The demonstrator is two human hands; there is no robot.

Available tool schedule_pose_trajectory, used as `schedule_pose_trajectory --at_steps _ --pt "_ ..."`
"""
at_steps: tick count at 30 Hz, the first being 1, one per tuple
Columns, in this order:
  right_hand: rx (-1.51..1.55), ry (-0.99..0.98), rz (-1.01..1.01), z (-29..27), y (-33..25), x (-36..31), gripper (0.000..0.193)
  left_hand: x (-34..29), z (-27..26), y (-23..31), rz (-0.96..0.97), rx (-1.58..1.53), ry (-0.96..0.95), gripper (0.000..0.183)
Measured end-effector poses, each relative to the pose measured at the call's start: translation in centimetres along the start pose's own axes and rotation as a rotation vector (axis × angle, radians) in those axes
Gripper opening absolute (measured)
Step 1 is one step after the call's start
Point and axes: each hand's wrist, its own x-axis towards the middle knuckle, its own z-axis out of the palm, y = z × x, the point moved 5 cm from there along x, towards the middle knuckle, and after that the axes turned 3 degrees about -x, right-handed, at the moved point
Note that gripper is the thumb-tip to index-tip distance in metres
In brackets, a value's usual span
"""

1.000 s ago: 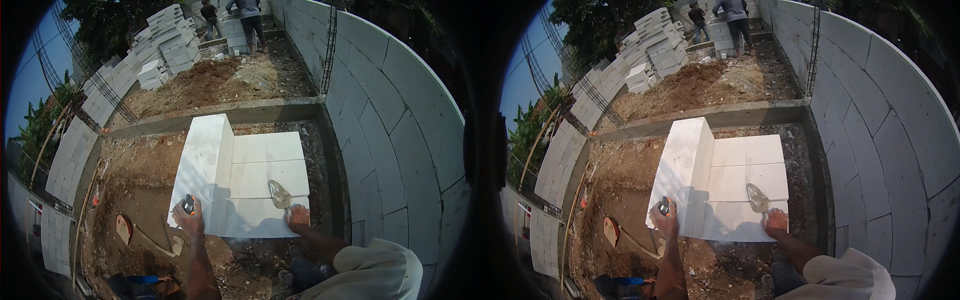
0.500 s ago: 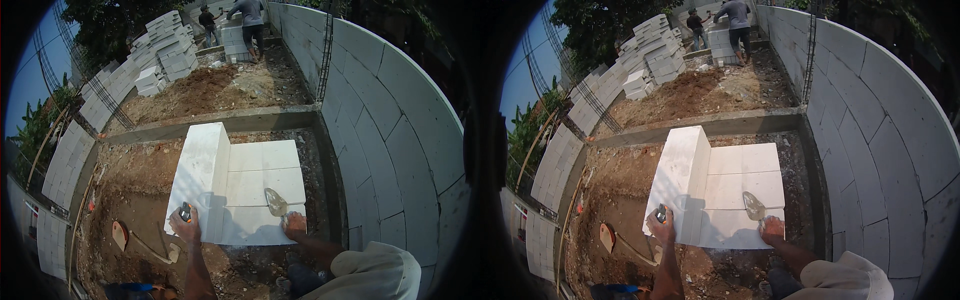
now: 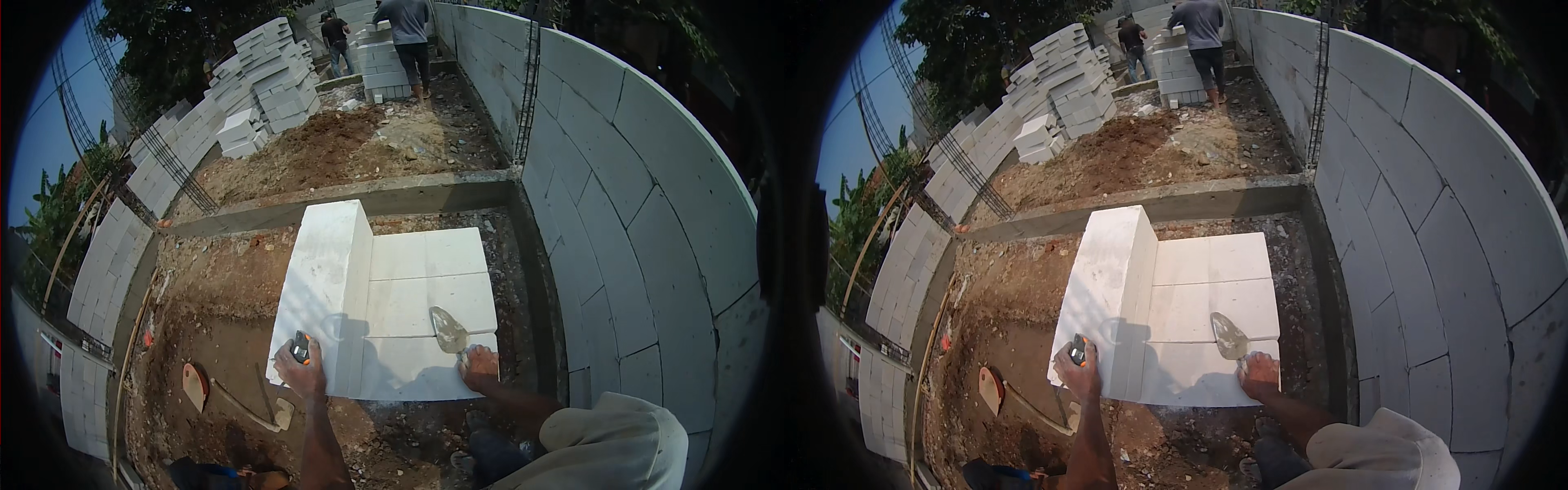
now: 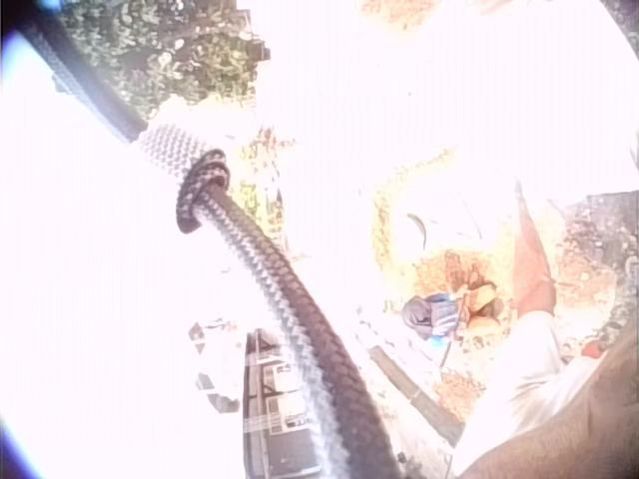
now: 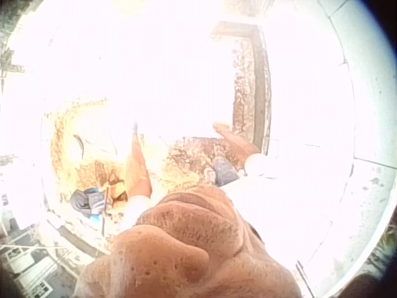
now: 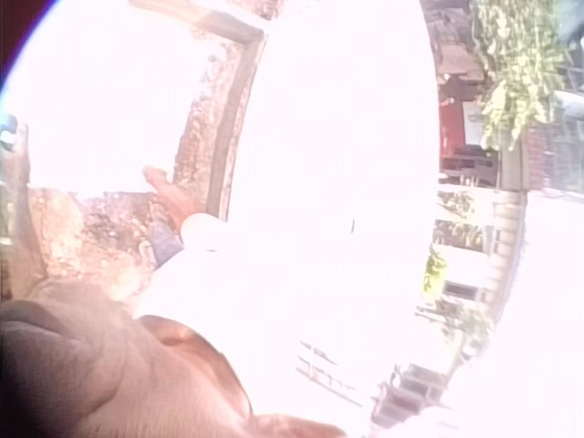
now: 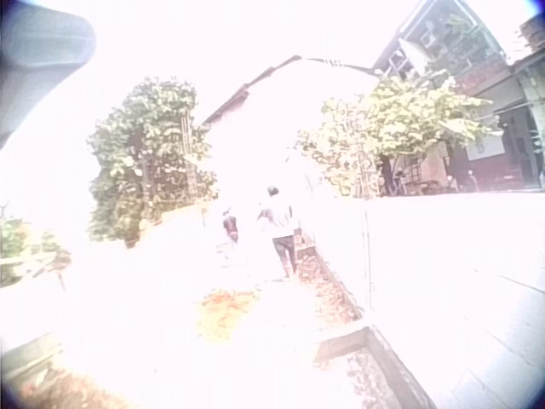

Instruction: The person applies mortar to a wall and places a white brick by hand. They use a trowel to spread the mortar and a hammer to tap the brick into place.

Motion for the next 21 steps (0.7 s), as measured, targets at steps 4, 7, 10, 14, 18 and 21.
schedule_pose_trajectory --at_steps 4,7,10,14,18,21 --pt "0.004 -0.023 0.006 -0.04 -0.04 -0.06 0.043 0.02 -0.06 0.01 -0.006 0.001 0.004 0.054" --pt "0.000 -0.012 -0.001 0.26 0.16 -0.07 0.043 0.16 -0.12 0.35 0.009 0.005 -0.003 0.053" --pt "-0.004 -0.009 -0.001 0.27 0.13 -0.05 0.043 0.16 -0.18 0.59 0.007 -0.005 -0.011 0.053" --pt "0.002 -0.049 0.016 0.03 -0.01 0.05 0.044 0.11 -0.13 0.26 0.012 -0.004 0.000 0.053" --pt "-0.020 -0.044 0.020 0.19 0.04 -0.05 0.046 0.13 0.00 0.17 0.024 0.005 0.010 0.053" --pt "-0.017 -0.048 0.020 0.18 0.10 0.01 0.047 0.13 0.08 0.08 0.010 0.003 0.009 0.053"
